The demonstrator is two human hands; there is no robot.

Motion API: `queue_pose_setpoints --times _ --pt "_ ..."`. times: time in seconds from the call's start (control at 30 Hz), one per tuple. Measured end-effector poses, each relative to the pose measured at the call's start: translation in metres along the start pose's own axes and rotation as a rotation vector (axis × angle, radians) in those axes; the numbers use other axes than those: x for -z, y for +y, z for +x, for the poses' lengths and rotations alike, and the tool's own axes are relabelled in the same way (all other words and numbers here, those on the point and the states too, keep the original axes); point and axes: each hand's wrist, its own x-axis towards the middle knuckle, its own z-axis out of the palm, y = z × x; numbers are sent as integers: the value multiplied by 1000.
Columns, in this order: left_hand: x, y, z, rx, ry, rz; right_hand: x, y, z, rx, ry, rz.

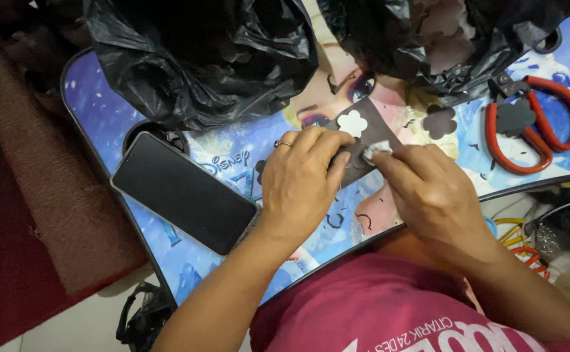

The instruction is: The person handles dark brown paper cutouts shaped like flowers, separates them, and uses red-handled scissors to trim the edges of one piece. The person places trimmed pieces on a Frozen-themed table and continues cutting additional shapes.

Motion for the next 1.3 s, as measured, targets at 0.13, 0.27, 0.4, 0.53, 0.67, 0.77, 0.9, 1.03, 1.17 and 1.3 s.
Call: queue_pose_setpoints --times 0.13,0.27,0.4,0.53,0.67,0.77,0.9,1.03,1.17,1.3 --pt "13 18 -12 -40 16 -41 32 -11 -10 -60 0 90" --pt "14 26 -10 -68 -35 -88 37 -21 -9 -105 32 176" --pt "16 26 -8 -95 -64 -54 12 -26 -4 37 70 69" --pt "19 37 -12 -83 -59 -41 19 -21 -16 97 9 37" --pt "20 50 -12 -89 -53 -48 50 -20 -30 77 -78 71" --pt "25 56 -14 -87 -50 -46 66 -27 -28 -31 -87 204" --pt "31 52 -14 -76 -38 -64 52 -39 -9 26 39 133" --pt "22 39 -7 -83 -51 -54 31 -37 -2 96 18 53" --pt "19 28 -6 -87 -36 -40 28 -31 -17 52 -39 52" --pt "20 31 -11 -75 -40 -34 39 -10 -34 -161 -129 333"
